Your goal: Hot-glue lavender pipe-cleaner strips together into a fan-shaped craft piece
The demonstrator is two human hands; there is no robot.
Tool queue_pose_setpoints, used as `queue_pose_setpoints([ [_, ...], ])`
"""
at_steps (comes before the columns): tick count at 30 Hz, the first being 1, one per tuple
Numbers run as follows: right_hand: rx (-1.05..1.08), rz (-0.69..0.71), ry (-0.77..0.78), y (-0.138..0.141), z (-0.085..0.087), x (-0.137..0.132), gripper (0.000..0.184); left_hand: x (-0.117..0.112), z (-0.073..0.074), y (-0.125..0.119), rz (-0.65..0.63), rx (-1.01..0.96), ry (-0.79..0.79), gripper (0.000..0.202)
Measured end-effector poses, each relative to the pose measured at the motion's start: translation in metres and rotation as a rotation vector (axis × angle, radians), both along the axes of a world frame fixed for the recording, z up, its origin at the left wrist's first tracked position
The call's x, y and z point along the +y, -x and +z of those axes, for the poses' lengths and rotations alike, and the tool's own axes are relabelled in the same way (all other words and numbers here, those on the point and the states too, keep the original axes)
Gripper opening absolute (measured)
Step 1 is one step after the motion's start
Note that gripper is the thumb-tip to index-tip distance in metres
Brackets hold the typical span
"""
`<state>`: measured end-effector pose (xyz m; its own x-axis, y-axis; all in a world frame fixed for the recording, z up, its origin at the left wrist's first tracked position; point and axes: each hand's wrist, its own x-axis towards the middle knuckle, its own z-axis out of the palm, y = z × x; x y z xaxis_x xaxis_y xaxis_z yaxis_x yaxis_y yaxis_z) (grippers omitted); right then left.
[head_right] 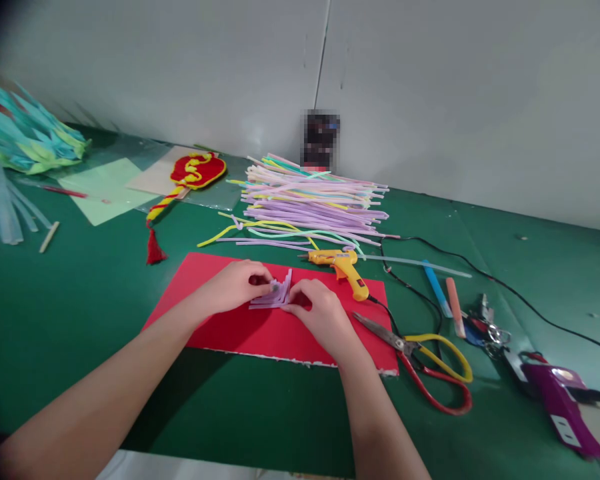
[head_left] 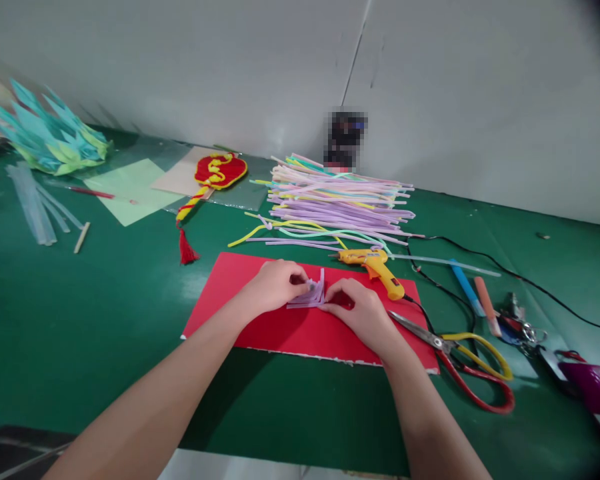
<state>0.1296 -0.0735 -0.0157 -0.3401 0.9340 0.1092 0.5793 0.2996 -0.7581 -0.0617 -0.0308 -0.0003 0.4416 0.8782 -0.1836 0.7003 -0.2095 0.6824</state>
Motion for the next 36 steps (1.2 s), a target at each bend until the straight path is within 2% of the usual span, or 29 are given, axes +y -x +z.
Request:
queue_pose_setpoints([
  [14,0.009,-0.006,0.006,0.0014,-0.0046,-0.0009,0.007,-0.0027,-0.004,-0.0037,0.025,0.058,-0.104,0.02],
  [36,0.019,-0.011,0.006,0.0008,-0.0021,-0.0007,0.007,-0.0054,-0.0069,-0.006,0.04,0.002,-0.093,0.016],
])
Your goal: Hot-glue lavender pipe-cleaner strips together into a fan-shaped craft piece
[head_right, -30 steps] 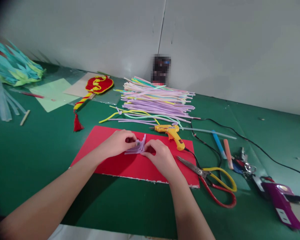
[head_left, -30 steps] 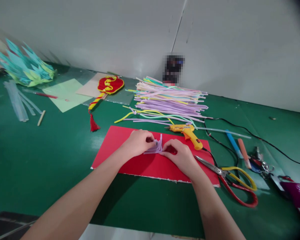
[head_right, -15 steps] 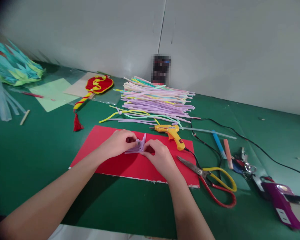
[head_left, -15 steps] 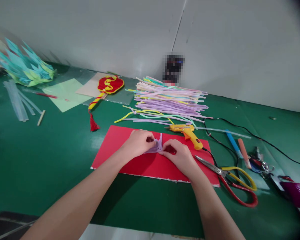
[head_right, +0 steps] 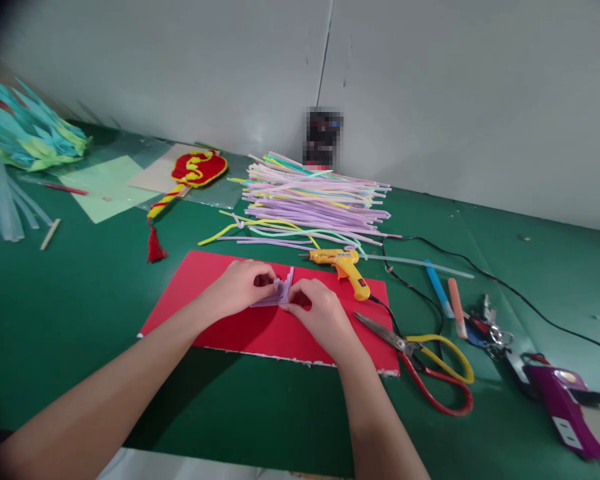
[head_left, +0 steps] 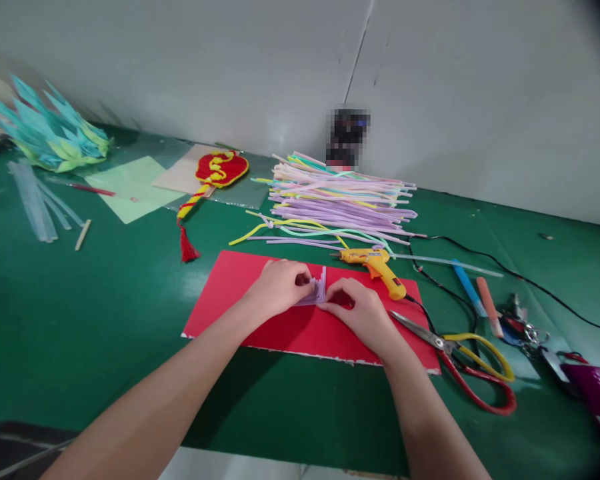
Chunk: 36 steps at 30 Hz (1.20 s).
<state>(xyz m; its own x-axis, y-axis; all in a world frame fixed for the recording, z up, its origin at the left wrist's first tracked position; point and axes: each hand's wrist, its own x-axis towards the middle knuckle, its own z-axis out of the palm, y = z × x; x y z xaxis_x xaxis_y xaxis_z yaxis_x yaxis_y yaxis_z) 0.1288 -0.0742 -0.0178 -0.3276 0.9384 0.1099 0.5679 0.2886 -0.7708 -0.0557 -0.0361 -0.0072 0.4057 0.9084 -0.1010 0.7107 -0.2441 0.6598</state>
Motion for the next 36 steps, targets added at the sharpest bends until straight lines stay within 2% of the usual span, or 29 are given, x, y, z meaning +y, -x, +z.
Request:
queue_pose_setpoints([
  [4,0.016,-0.034,-0.065,-0.006,0.003,0.003,0.007,0.0,0.0,0.0,0.009,-0.017,0.002,0.014],
  [9,0.052,-0.075,-0.15,-0.008,0.001,0.006,0.018,0.0,-0.001,-0.001,0.025,-0.001,-0.04,0.01],
  [21,0.038,-0.016,-0.134,-0.004,-0.004,0.006,0.027,0.0,0.0,-0.001,0.011,-0.007,-0.035,0.009],
  [28,0.038,-0.065,-0.158,-0.006,-0.009,0.008,0.023,0.0,0.0,-0.003,-0.08,-0.08,-0.112,0.023],
  [32,-0.006,-0.085,-0.168,-0.004,-0.011,0.011,0.026,0.0,0.002,-0.003,-0.095,-0.075,-0.087,0.023],
  [36,-0.145,-0.126,-0.171,0.0,-0.011,0.013,0.03,0.0,0.002,-0.003,-0.098,-0.062,-0.077,0.022],
])
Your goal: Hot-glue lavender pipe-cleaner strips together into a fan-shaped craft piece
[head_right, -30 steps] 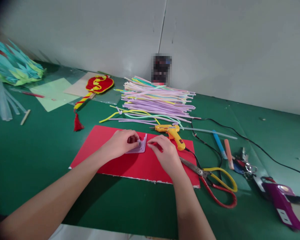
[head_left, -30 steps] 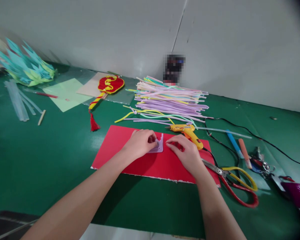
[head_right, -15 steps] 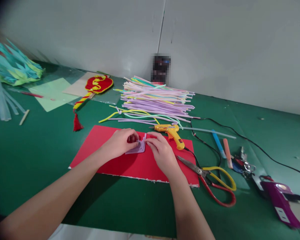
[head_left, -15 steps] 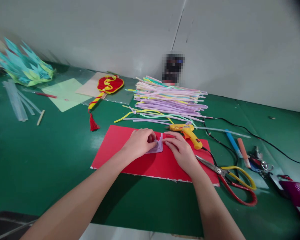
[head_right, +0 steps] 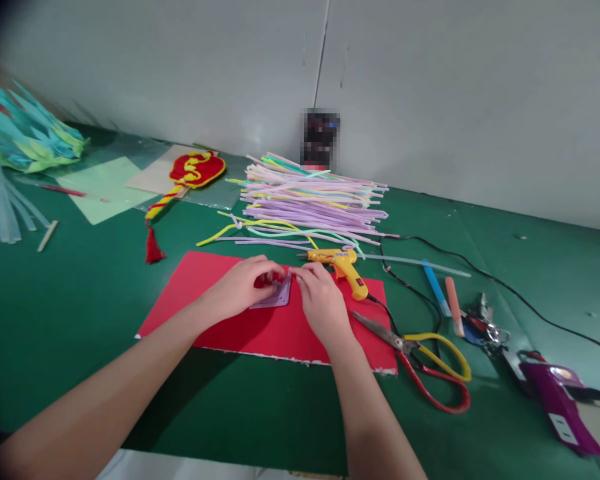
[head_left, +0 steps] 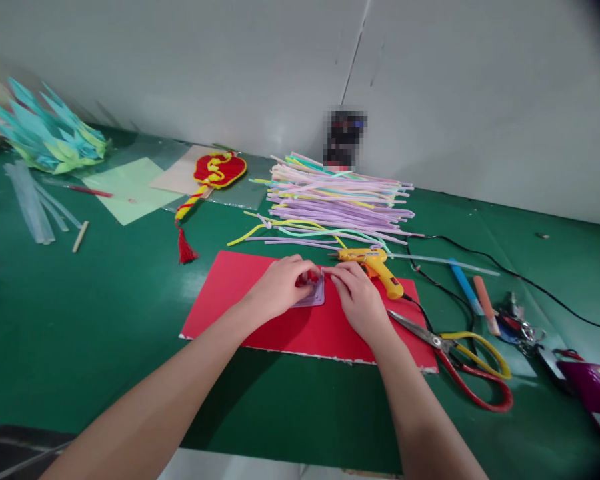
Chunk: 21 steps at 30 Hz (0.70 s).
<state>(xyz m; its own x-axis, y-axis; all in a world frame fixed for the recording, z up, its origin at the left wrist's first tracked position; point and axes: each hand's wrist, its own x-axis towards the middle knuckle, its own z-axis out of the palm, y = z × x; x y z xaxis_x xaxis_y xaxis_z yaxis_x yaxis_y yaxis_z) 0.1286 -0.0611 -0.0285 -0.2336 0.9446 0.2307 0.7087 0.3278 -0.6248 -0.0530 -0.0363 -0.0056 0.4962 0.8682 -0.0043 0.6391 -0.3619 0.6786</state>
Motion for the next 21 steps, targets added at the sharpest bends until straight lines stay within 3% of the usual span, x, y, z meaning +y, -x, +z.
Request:
queue_pose_setpoints([
  [8,-0.152,-0.042,-0.022,0.0039,-0.0008,-0.0019,0.03,0.0007,-0.0036,-0.0006,0.002,0.035,-0.035,0.021],
  [21,-0.156,-0.041,-0.032,0.0028,-0.0023,-0.002,0.028,0.0005,-0.0037,-0.0003,0.005,0.048,-0.013,0.02],
])
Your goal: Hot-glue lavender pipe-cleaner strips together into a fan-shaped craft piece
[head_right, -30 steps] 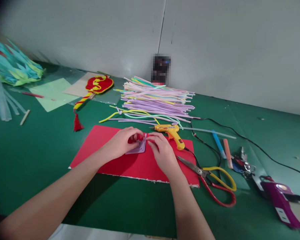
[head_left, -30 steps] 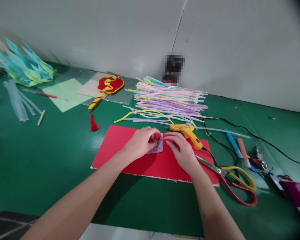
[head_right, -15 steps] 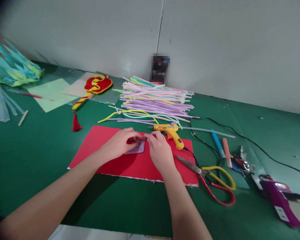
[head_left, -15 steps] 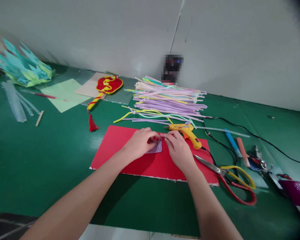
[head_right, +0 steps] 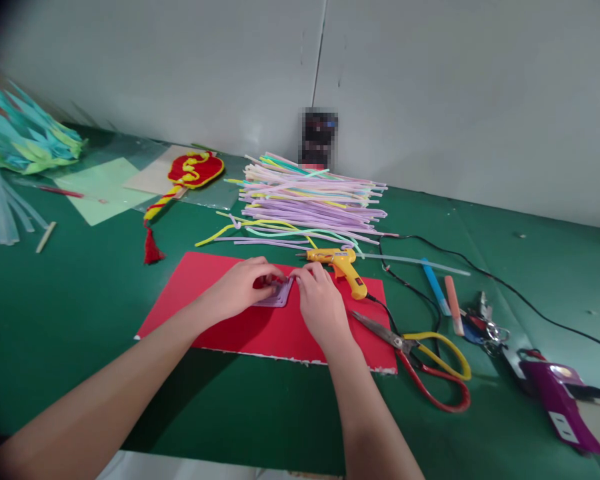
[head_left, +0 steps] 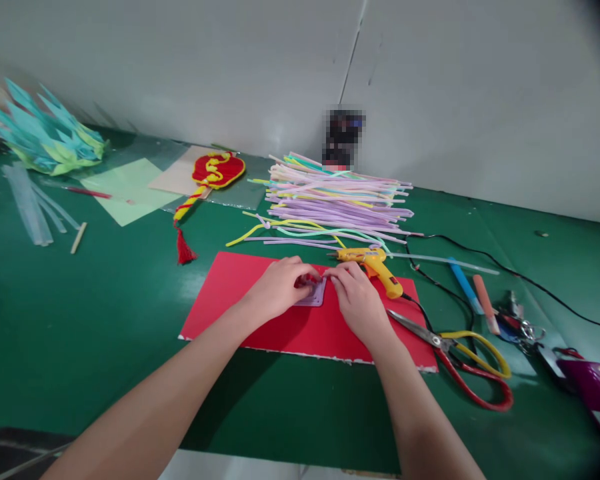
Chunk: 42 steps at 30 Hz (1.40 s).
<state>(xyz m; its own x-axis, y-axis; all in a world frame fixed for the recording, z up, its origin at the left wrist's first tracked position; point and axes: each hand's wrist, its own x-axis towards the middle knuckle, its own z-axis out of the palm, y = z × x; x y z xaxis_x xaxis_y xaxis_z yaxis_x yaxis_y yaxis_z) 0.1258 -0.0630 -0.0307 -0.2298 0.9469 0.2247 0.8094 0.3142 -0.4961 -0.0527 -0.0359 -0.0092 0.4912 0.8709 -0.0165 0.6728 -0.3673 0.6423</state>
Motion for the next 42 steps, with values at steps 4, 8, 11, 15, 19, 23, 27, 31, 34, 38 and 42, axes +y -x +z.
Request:
queue_pose_setpoints([
  [4,0.0,-0.002,0.017,-0.0004,0.0009,-0.0006,0.027,0.0003,-0.0012,0.0002,-0.001,-0.006,0.003,0.021],
  [8,0.045,0.02,-0.004,-0.0011,-0.0001,0.0,0.027,0.0006,-0.0003,-0.0003,-0.013,-0.015,0.006,0.02],
  [11,0.116,0.026,-0.014,-0.0011,-0.0018,0.0014,0.024,0.0009,0.0006,-0.0007,-0.018,-0.021,0.004,0.02],
  [15,0.205,0.027,-0.005,-0.0002,-0.0039,0.0031,0.021,0.0012,0.0001,-0.0012,-0.034,-0.023,-0.004,0.02],
  [19,0.25,0.029,0.009,0.001,-0.0043,0.0036,0.021,0.0013,-0.001,-0.0012,-0.028,-0.02,-0.014,0.019],
  [23,0.254,0.026,-0.003,0.0012,-0.0035,0.0033,0.02,0.001,-0.0001,-0.0013,-0.023,-0.033,-0.002,0.021],
  [27,0.286,0.013,-0.007,0.0003,-0.0031,0.0027,0.019,0.0009,0.0002,-0.001,-0.013,-0.052,0.013,0.021],
  [31,0.321,0.002,0.015,0.0003,-0.0032,0.002,0.018,0.0014,-0.0024,-0.0001,-0.027,-0.044,-0.008,0.019],
  [34,0.347,-0.018,0.041,0.0008,-0.0034,0.0017,0.02,0.0015,-0.0031,0.0005,-0.034,-0.035,-0.014,0.02],
  [38,0.352,-0.028,0.055,0.0011,-0.0035,0.002,0.02,0.0015,-0.0021,0.0005,-0.037,-0.026,-0.015,0.019],
  [42,0.344,-0.026,0.058,0.0008,-0.0034,0.0024,0.019,0.002,-0.0018,0.0003,-0.048,-0.021,-0.026,0.019],
])
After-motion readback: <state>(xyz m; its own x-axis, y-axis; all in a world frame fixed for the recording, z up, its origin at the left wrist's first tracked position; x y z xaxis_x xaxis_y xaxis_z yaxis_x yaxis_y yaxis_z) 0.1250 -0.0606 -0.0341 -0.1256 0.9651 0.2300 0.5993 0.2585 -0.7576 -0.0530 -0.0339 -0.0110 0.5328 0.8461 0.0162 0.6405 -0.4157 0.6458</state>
